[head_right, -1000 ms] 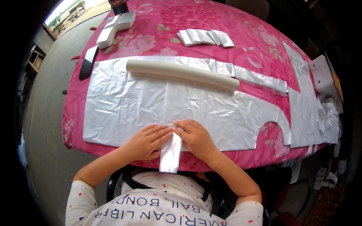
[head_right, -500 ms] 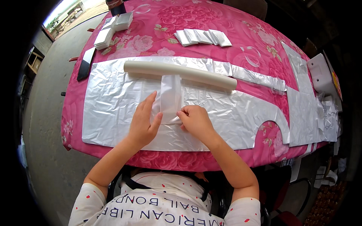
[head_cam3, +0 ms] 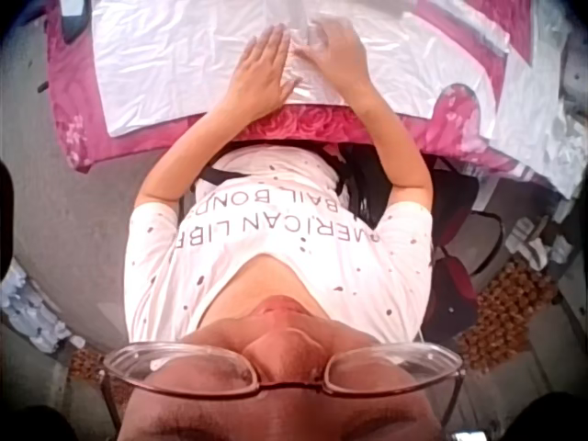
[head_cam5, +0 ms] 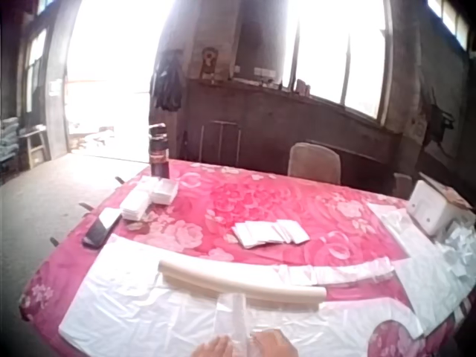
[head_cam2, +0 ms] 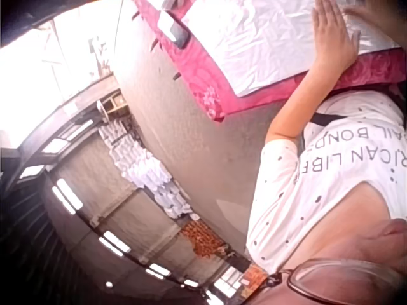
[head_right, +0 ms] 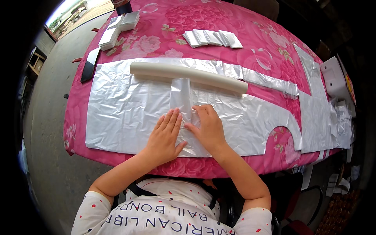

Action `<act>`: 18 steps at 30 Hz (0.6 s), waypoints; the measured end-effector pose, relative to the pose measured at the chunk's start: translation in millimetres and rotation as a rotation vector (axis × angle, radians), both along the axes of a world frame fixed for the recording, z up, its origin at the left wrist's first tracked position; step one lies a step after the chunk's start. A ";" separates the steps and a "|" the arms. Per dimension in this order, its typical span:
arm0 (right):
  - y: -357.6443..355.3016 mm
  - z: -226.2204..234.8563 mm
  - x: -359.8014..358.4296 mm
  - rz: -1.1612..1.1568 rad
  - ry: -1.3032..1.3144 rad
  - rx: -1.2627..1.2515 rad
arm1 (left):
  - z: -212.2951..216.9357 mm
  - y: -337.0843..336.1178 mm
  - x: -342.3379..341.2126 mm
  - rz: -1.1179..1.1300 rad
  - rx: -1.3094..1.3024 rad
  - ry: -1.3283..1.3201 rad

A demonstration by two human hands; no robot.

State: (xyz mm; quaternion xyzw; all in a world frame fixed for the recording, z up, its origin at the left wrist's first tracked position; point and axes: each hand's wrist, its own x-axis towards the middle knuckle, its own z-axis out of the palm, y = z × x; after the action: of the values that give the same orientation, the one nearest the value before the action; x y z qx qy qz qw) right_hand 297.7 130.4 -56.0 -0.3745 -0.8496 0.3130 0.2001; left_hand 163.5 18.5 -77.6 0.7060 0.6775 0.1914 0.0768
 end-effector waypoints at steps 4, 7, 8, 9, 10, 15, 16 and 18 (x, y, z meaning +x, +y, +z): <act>21.6 -2.7 -0.4 0.417 -0.023 0.484 | 1.4 9.8 -12.9 -0.011 0.095 -0.015; 31.7 3.4 -7.1 0.584 -0.103 0.470 | 6.9 14.5 -19.7 -0.035 0.131 -0.016; 34.5 1.8 -8.1 0.587 -0.118 0.432 | 8.2 15.4 -20.9 -0.043 0.139 -0.012; 37.2 0.5 -10.1 0.595 -0.132 0.393 | 7.1 15.7 -22.5 -0.051 0.148 0.009; 40.6 0.8 -10.5 0.593 -0.117 0.386 | 4.6 16.1 -23.9 -0.059 0.157 0.029; 50.1 -1.2 -9.6 0.573 -0.085 0.398 | 2.9 20.6 -29.7 -0.101 0.194 0.095; 49.5 -1.2 -10.4 0.564 -0.051 0.384 | -3.4 22.5 -32.1 -0.101 0.223 0.120; 48.0 -0.4 -11.4 0.539 0.015 0.358 | -5.5 22.9 -35.4 -0.114 0.251 0.118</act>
State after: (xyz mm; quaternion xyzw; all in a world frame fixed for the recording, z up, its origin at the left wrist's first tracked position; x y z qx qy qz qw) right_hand 286.3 178.4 -56.3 -0.0926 -0.9582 0.2031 0.1789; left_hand 128.1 41.4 -83.1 0.7576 0.6102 0.2281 -0.0415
